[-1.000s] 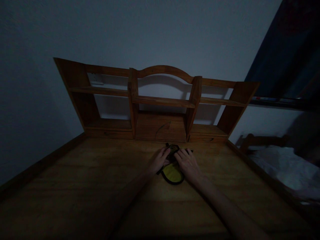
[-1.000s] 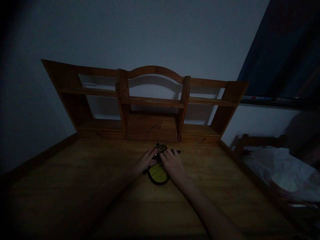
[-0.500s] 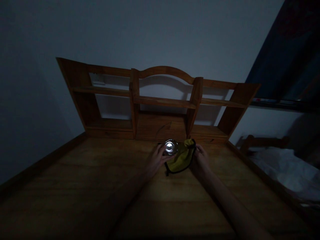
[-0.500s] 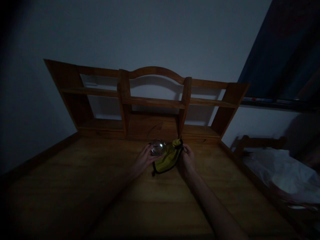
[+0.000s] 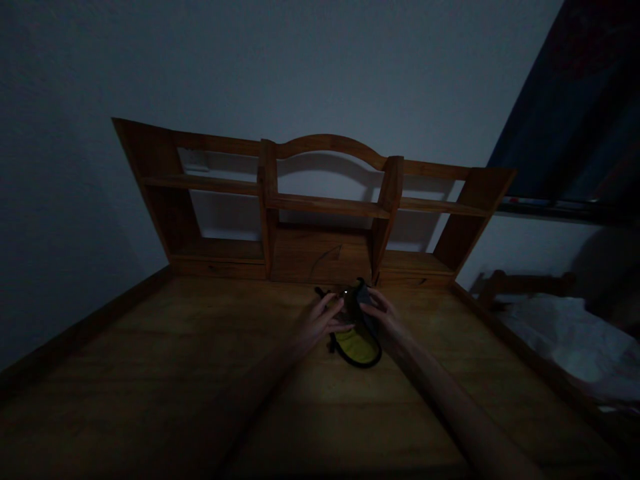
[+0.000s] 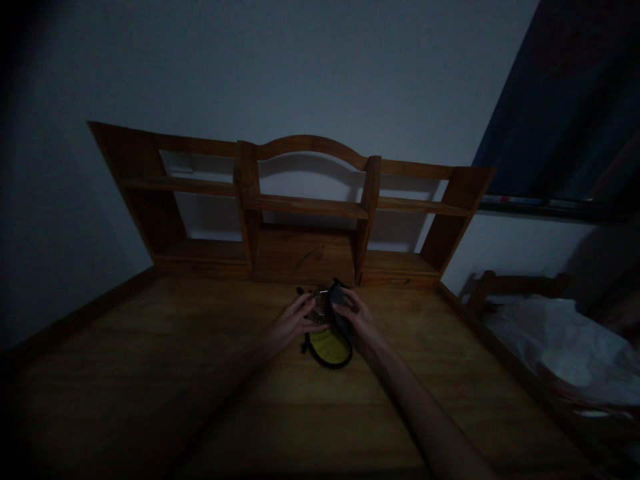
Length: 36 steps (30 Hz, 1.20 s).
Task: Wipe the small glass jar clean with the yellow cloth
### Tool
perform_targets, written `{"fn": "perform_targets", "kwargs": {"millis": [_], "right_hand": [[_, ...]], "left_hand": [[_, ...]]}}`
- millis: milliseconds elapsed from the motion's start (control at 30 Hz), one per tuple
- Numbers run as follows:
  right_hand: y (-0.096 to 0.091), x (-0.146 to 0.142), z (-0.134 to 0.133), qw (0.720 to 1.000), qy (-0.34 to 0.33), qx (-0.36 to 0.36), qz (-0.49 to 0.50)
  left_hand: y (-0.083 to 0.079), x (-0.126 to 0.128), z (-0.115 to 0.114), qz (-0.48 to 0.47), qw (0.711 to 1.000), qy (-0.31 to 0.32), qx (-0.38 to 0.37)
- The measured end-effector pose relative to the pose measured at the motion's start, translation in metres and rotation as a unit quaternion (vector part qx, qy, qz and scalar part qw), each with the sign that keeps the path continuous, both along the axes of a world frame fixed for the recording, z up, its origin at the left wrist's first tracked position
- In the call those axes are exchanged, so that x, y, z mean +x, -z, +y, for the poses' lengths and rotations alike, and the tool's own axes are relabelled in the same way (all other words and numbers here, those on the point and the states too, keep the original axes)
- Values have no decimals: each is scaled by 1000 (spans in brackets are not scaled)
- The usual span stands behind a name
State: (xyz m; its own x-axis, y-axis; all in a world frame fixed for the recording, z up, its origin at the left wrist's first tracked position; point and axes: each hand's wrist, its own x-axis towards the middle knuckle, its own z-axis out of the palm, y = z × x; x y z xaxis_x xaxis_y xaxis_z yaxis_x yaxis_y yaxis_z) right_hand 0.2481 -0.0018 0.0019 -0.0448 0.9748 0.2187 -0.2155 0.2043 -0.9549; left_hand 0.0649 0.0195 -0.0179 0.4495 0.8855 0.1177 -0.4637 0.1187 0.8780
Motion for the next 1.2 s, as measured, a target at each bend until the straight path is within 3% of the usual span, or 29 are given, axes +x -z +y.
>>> {"fn": "perform_targets", "kwargs": {"millis": [133, 267, 433, 633, 733, 867, 933, 1067, 1200], "right_hand": [[9, 5, 5, 987, 32, 96, -129], [15, 8, 5, 933, 91, 182, -295], [17, 11, 2, 875, 144, 204, -414], [14, 17, 0, 837, 181, 192, -480], [8, 16, -1, 856, 188, 176, -449], [0, 10, 0, 939, 99, 153, -291], [-2, 8, 0, 965, 56, 135, -216], [5, 5, 3, 984, 48, 85, -149], [14, 6, 7, 985, 70, 57, -145]], "left_hand": [[-1, 0, -3, 28, 999, 12, 17], [-4, 2, -6, 40, 998, 36, 13], [-5, 2, -9, 63, 997, 53, 4], [-6, 1, -13, 94, 993, 68, 1], [-5, 3, -12, 75, 996, 57, 10], [-3, 5, -7, 64, 998, 17, 17], [-3, 4, -4, 54, 998, -6, 15], [-6, 2, 1, 39, 998, -51, -2], [-6, 1, 2, 44, 997, -56, -1]]}}
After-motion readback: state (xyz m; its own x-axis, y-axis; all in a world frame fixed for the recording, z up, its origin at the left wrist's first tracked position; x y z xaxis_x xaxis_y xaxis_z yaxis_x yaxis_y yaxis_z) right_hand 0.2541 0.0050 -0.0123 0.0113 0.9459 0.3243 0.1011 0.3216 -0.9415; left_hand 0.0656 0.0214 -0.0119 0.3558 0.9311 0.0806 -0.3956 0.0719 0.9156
